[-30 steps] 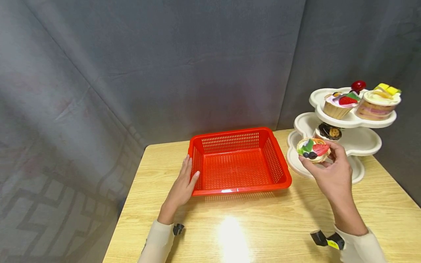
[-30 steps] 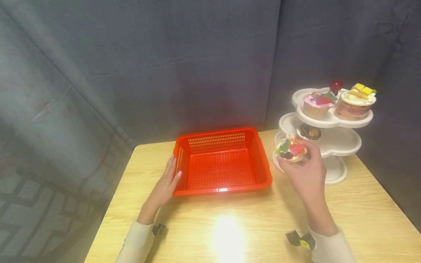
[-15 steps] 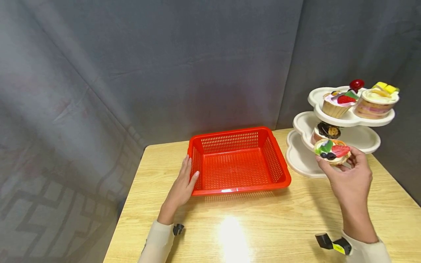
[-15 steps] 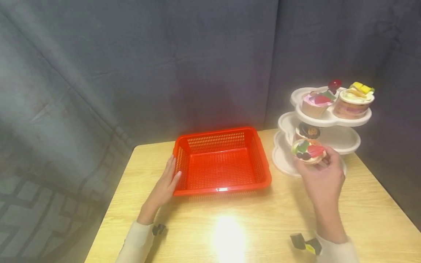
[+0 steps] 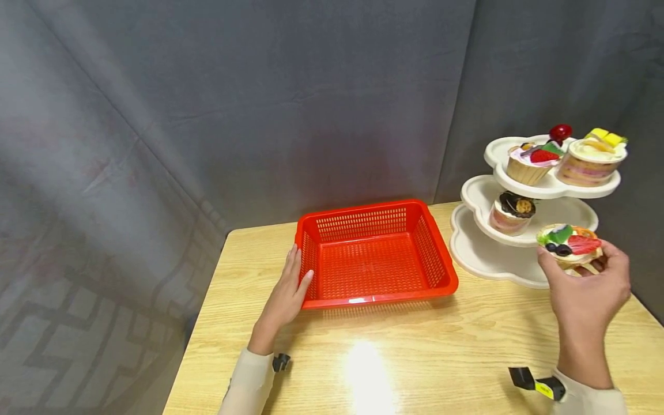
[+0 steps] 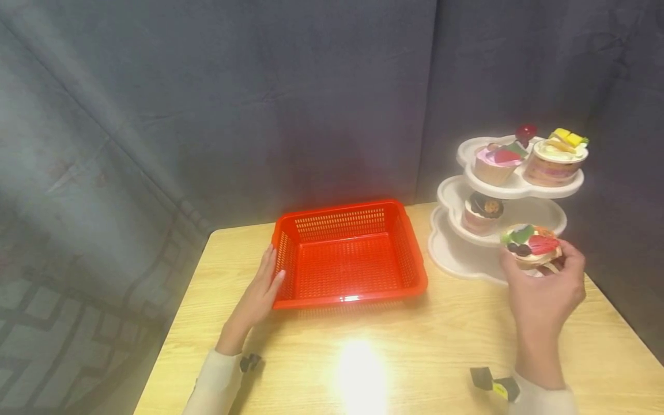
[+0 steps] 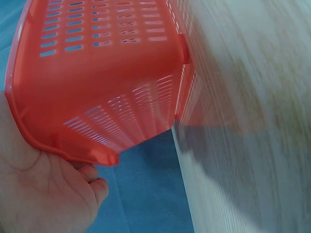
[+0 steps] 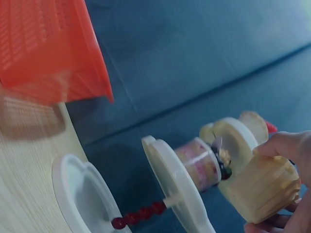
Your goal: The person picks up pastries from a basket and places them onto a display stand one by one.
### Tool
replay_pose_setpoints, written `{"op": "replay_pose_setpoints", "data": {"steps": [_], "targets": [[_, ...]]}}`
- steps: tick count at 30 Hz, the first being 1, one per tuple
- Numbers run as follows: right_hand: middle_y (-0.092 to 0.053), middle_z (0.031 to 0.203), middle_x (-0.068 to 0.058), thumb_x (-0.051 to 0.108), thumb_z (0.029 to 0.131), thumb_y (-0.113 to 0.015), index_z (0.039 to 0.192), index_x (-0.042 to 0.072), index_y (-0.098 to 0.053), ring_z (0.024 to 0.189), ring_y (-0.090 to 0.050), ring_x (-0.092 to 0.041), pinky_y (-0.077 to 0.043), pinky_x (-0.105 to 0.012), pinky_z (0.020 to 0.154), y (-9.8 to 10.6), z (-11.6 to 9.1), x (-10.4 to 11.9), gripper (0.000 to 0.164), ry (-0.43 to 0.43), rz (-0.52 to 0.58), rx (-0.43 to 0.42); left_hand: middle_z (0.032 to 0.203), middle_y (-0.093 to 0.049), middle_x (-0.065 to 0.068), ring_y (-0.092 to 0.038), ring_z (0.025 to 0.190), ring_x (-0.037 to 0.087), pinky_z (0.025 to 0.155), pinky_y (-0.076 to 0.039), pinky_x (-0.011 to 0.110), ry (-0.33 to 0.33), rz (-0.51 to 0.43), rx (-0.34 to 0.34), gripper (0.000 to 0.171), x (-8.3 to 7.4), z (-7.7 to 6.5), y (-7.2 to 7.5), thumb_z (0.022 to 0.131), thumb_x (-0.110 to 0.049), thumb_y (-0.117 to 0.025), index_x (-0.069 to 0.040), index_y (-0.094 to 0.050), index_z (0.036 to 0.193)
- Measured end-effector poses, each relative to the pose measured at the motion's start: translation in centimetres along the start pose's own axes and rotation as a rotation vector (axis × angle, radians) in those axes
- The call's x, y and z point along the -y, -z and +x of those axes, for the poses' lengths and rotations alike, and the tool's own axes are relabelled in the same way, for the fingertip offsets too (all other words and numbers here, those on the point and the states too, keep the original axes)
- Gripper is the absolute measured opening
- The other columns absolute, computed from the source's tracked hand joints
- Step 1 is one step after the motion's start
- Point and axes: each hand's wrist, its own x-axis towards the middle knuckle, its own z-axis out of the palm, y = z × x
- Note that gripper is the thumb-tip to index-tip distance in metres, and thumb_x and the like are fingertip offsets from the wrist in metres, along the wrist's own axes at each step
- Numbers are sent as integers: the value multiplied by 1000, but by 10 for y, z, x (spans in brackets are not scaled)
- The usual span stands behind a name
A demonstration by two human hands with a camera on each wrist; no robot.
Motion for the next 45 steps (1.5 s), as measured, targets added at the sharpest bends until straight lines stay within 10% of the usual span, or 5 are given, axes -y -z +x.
{"op": "replay_pose_setpoints", "data": {"steps": [45], "targets": [[-50, 140, 9, 28, 79, -82, 140, 23, -49, 129, -44, -1, -31, -15, 110, -37, 77, -11, 69, -112, -6, -139, 171, -3, 4, -4, 156, 25, 121, -20, 53, -3, -19, -6, 76, -2, -2, 0, 108, -53, -34, -6, -14, 163]]}}
